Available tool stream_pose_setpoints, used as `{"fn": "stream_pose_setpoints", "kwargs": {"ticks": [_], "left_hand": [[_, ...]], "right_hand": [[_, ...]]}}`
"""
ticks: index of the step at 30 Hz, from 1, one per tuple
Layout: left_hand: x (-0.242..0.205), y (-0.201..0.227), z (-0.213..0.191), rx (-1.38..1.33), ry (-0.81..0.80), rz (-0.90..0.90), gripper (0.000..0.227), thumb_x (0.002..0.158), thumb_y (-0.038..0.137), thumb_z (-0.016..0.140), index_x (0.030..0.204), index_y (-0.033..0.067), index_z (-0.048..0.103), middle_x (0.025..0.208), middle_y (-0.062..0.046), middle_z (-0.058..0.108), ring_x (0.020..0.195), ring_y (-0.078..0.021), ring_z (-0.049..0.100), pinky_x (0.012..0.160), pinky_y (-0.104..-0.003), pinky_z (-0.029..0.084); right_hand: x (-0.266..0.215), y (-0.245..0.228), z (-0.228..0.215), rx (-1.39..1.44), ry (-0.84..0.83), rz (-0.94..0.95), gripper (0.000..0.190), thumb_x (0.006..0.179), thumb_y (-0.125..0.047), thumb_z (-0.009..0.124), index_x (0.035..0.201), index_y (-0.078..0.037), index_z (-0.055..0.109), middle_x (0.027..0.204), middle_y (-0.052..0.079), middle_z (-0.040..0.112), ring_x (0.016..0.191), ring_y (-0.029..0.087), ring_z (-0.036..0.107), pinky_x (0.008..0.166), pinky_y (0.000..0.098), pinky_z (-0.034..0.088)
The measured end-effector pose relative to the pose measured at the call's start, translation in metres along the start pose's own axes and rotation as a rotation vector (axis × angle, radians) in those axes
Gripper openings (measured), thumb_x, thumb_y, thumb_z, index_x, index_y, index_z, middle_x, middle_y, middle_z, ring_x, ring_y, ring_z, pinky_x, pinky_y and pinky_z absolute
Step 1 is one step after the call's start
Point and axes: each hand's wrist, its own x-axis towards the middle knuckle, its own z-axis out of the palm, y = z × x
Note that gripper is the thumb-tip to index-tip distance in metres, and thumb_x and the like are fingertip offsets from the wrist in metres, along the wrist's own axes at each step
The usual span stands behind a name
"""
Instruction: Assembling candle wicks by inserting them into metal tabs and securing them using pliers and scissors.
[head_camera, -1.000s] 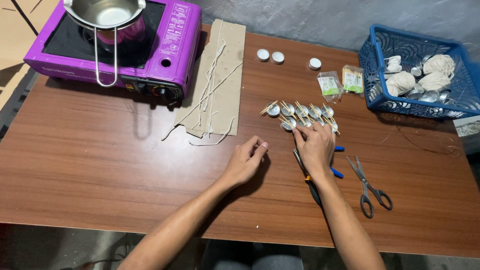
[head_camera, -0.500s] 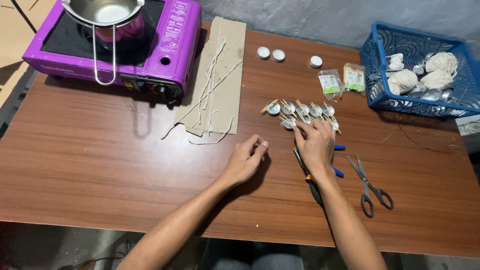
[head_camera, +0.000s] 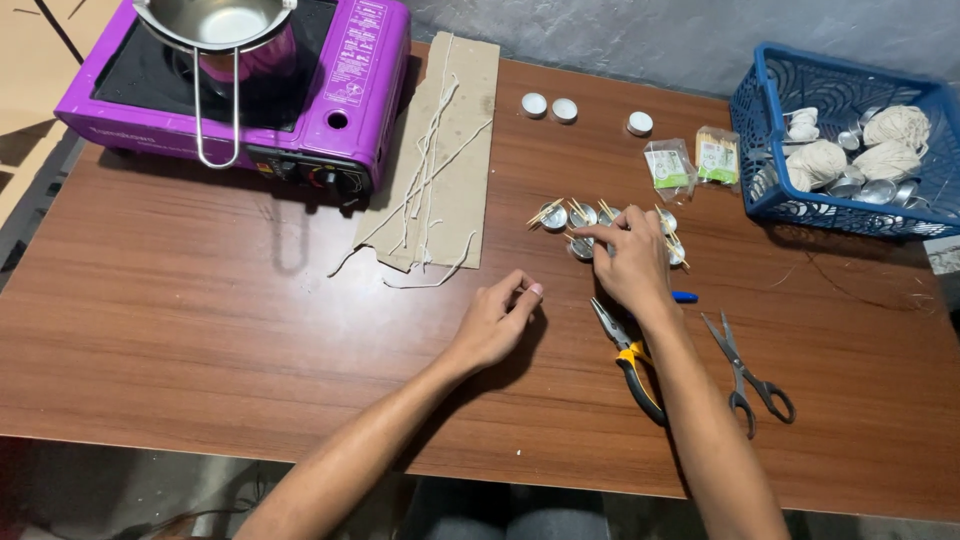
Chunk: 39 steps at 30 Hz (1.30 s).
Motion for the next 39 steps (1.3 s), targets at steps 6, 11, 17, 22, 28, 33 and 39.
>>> {"fn": "stream_pose_setpoints", "kwargs": {"ticks": [6, 11, 17, 22, 28, 33, 39], "left_hand": [[0.000, 0.002, -0.001, -0.001, -0.022, -0.002, 0.027, 0.100, 0.035, 0.054, 0.097, 0.0121, 0.068, 0.065, -0.010, 0.071, 0.068, -0.0274, 0.069, 0.069, -0.040, 0.055], [0.000, 0.001, 0.000, -0.001, -0.012, 0.002, 0.025, 0.100, 0.033, 0.054, 0.097, 0.0123, 0.068, 0.064, -0.009, 0.070, 0.067, -0.0258, 0.068, 0.068, -0.038, 0.054], [0.001, 0.001, 0.000, 0.004, -0.012, 0.016, 0.024, 0.100, 0.032, 0.055, 0.097, 0.0121, 0.068, 0.063, -0.009, 0.070, 0.067, -0.0269, 0.069, 0.068, -0.039, 0.055], [0.000, 0.002, 0.000, -0.003, -0.005, 0.009, 0.025, 0.100, 0.032, 0.055, 0.097, 0.0109, 0.068, 0.062, -0.009, 0.069, 0.066, -0.0253, 0.068, 0.067, -0.037, 0.055], [0.002, 0.003, 0.000, 0.013, 0.021, 0.048, 0.016, 0.096, 0.026, 0.060, 0.093, 0.0125, 0.068, 0.058, -0.007, 0.067, 0.062, -0.0232, 0.067, 0.064, -0.035, 0.054], [0.016, 0.015, -0.001, 0.331, 0.042, 0.262, 0.015, 0.095, 0.019, 0.062, 0.100, 0.0076, 0.069, 0.075, -0.019, 0.072, 0.074, -0.0414, 0.072, 0.063, -0.045, 0.057], [0.048, 0.052, 0.008, 0.750, 0.013, 0.430, 0.025, 0.096, 0.023, 0.061, 0.119, 0.0138, 0.064, 0.115, -0.010, 0.061, 0.076, -0.0482, 0.071, 0.071, -0.059, 0.061]], "right_hand": [[0.002, 0.005, 0.003, -0.011, -0.022, 0.046, 0.023, 0.088, -0.016, 0.068, 0.097, -0.031, 0.081, 0.089, 0.002, 0.048, 0.094, 0.029, 0.055, 0.088, 0.0414, 0.051], [-0.004, 0.011, -0.004, 0.026, 0.012, 0.038, 0.022, 0.086, -0.017, 0.071, 0.102, -0.029, 0.081, 0.089, 0.004, 0.050, 0.094, 0.030, 0.057, 0.088, 0.0439, 0.052], [-0.023, 0.015, -0.012, 0.037, 0.068, 0.020, 0.012, 0.085, -0.026, 0.079, 0.098, -0.028, 0.081, 0.089, 0.002, 0.051, 0.092, 0.027, 0.056, 0.087, 0.0393, 0.051], [-0.027, 0.022, 0.000, -0.043, 0.091, -0.027, 0.008, 0.087, -0.027, 0.080, 0.094, -0.026, 0.080, 0.091, 0.003, 0.054, 0.092, 0.029, 0.057, 0.085, 0.0410, 0.051], [-0.028, 0.024, 0.008, -0.102, 0.108, -0.045, 0.007, 0.085, -0.027, 0.081, 0.093, -0.025, 0.080, 0.090, 0.002, 0.055, 0.091, 0.027, 0.058, 0.086, 0.0401, 0.051], [-0.028, 0.022, 0.016, -0.110, 0.152, -0.086, 0.006, 0.086, -0.026, 0.081, 0.091, -0.023, 0.078, 0.089, 0.001, 0.056, 0.089, 0.026, 0.058, 0.085, 0.0390, 0.052], [-0.026, 0.010, 0.001, -0.106, 0.210, -0.123, 0.006, 0.085, -0.021, 0.080, 0.090, -0.020, 0.077, 0.086, 0.000, 0.054, 0.085, 0.025, 0.057, 0.078, 0.0377, 0.050]]}}
